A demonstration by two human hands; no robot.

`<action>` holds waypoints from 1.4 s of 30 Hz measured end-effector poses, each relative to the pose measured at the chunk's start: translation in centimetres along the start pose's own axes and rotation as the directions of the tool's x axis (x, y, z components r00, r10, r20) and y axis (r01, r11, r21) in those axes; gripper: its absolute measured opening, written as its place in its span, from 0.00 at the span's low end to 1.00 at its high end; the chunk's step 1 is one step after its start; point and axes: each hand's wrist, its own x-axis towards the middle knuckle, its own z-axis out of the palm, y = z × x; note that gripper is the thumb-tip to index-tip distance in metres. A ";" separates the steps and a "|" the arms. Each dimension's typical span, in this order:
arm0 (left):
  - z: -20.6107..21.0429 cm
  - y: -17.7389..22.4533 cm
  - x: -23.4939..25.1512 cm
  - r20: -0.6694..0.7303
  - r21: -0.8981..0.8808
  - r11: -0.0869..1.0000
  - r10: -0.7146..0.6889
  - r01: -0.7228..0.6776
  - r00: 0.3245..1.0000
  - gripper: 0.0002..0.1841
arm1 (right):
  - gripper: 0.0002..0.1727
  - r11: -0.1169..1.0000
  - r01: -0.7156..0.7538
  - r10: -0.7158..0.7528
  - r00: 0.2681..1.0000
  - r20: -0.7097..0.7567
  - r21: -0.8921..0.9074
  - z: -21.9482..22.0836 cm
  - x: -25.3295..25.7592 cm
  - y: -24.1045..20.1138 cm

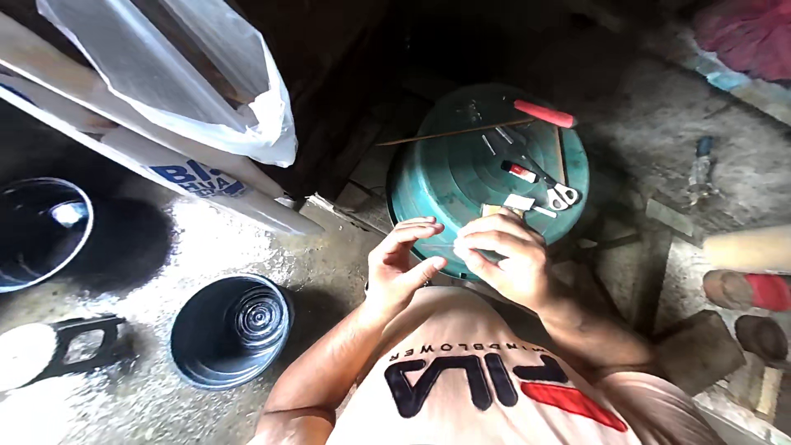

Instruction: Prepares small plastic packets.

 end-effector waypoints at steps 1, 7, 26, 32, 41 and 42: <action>-0.7 0.6 0.3 0.049 0.089 0.995 0.046 -0.050 0.998 0.17 | 0.04 0.998 0.030 -0.028 0.999 0.029 -0.056 0.1 0.2 -0.4; -3.8 3.6 0.6 0.197 0.291 0.931 0.167 -0.221 0.966 0.03 | 0.04 0.984 0.101 -0.082 0.989 0.124 -0.150 2.2 1.3 -2.7; -16.8 12.6 -5.9 0.213 0.430 0.889 0.073 -0.161 0.974 0.04 | 0.05 0.999 -0.044 0.042 0.990 0.135 0.008 15.6 2.6 -11.9; -19.3 14.0 -7.0 0.256 0.464 0.868 0.056 -0.174 0.965 0.06 | 0.03 0.996 -0.074 0.069 0.991 0.116 0.041 17.2 2.0 -13.6; -21.7 14.8 -8.4 0.198 0.468 0.879 0.000 -0.095 0.980 0.07 | 0.03 0.988 -0.130 0.126 0.991 0.042 0.088 18.1 1.6 -14.9; -21.8 14.8 -8.6 0.182 0.447 0.892 -0.009 -0.074 0.983 0.06 | 0.03 0.987 -0.131 0.128 0.991 0.039 0.091 18.1 1.6 -15.0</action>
